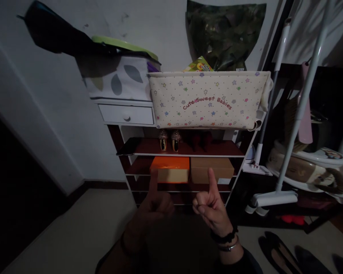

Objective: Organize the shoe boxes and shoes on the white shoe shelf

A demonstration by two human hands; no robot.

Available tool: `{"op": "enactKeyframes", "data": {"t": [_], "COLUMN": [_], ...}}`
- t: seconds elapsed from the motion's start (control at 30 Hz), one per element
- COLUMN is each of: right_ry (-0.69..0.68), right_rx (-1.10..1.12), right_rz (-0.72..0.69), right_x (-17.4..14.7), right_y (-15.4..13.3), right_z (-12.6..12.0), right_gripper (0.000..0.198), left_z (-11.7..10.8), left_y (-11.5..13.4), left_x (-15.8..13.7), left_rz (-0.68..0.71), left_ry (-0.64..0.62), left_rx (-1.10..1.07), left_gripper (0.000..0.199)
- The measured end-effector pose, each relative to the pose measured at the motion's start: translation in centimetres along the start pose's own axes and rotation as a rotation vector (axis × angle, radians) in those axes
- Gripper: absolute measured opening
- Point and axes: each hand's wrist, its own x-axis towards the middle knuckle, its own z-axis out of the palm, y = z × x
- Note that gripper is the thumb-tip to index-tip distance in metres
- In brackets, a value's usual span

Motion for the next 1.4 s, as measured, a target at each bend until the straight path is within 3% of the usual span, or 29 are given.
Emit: {"op": "enactKeyframes", "data": {"t": [0.1,0.13,0.17,0.2,0.3,0.4,0.53,0.63,0.77,1.0,1.07,1.17,1.23,1.3,1.33,1.4], "right_ry": [0.070,0.108,0.149,0.189,0.257,0.301,0.181,0.116,0.179,0.431,0.462,0.444,0.275,-0.037,-0.121,-0.116], "right_rx": [-0.114,-0.207,-0.335,-0.486,-0.887,-1.124,-1.422,-1.617,-1.733,-1.744,-1.736,-1.725,-1.697,-1.622,-1.596,-1.594], "right_rz": [0.002,0.007,0.012,0.014,-0.004,-0.086,-0.278,-0.352,-0.301,-0.219,-0.224,-0.297,-0.344,-0.362,-0.352,-0.323], "right_x": [0.6,1.0,1.4,1.9,3.7,6.4,11.4,15.2,18.3,17.9,17.3,16.6,16.6,17.0,17.4,18.3], "right_y": [0.0,0.1,0.2,0.4,0.7,0.2,-0.3,0.4,0.5,-3.6,-3.4,-1.4,0.5,2.2,2.7,3.1], "right_z": [-1.1,-1.8,-2.6,-3.6,-6.5,-8.5,-9.5,-10.6,-14.0,-21.1,-21.1,-18.3,-15.3,-12.6,-11.7,-11.3], "right_gripper": [0.078,0.061,0.041,0.029,0.049,0.047,0.029,0.038,0.044,0.039,0.038,0.041,0.042,0.051,0.056,0.059], "left_z": [-1.1,-1.6,-2.1,-2.7,-5.0,-7.5,-10.0,-10.3,-10.0,-10.7,-10.9,-11.1,-11.1,-11.2,-11.3,-11.6], "left_y": [-0.5,-0.7,-1.1,-1.5,-3.0,-4.7,-6.9,-7.6,-7.1,-6.3,-6.4,-6.8,-7.1,-7.5,-7.7,-8.1], "left_x": [0.3,0.5,0.8,1.1,2.0,2.2,1.2,0.4,0.4,0.3,0.2,0.2,0.3,0.3,0.3,0.2], "left_rz": [-0.063,-0.105,-0.156,-0.210,-0.349,-0.457,-0.466,-0.495,-0.515,-0.519,-0.514,-0.502,-0.491,-0.486,-0.487,-0.490], "left_ry": [0.096,0.166,0.240,0.304,0.371,0.374,0.374,0.380,0.403,0.451,0.469,0.466,0.453,0.457,0.463,0.472], "left_rx": [0.030,0.080,0.153,0.236,0.461,0.729,1.050,1.021,0.930,0.892,0.872,0.858,0.853,0.838,0.827,0.807], "left_gripper": [0.056,0.035,0.027,0.032,0.048,0.051,0.051,0.048,0.044,0.044,0.044,0.044,0.045,0.046,0.047,0.048]}}
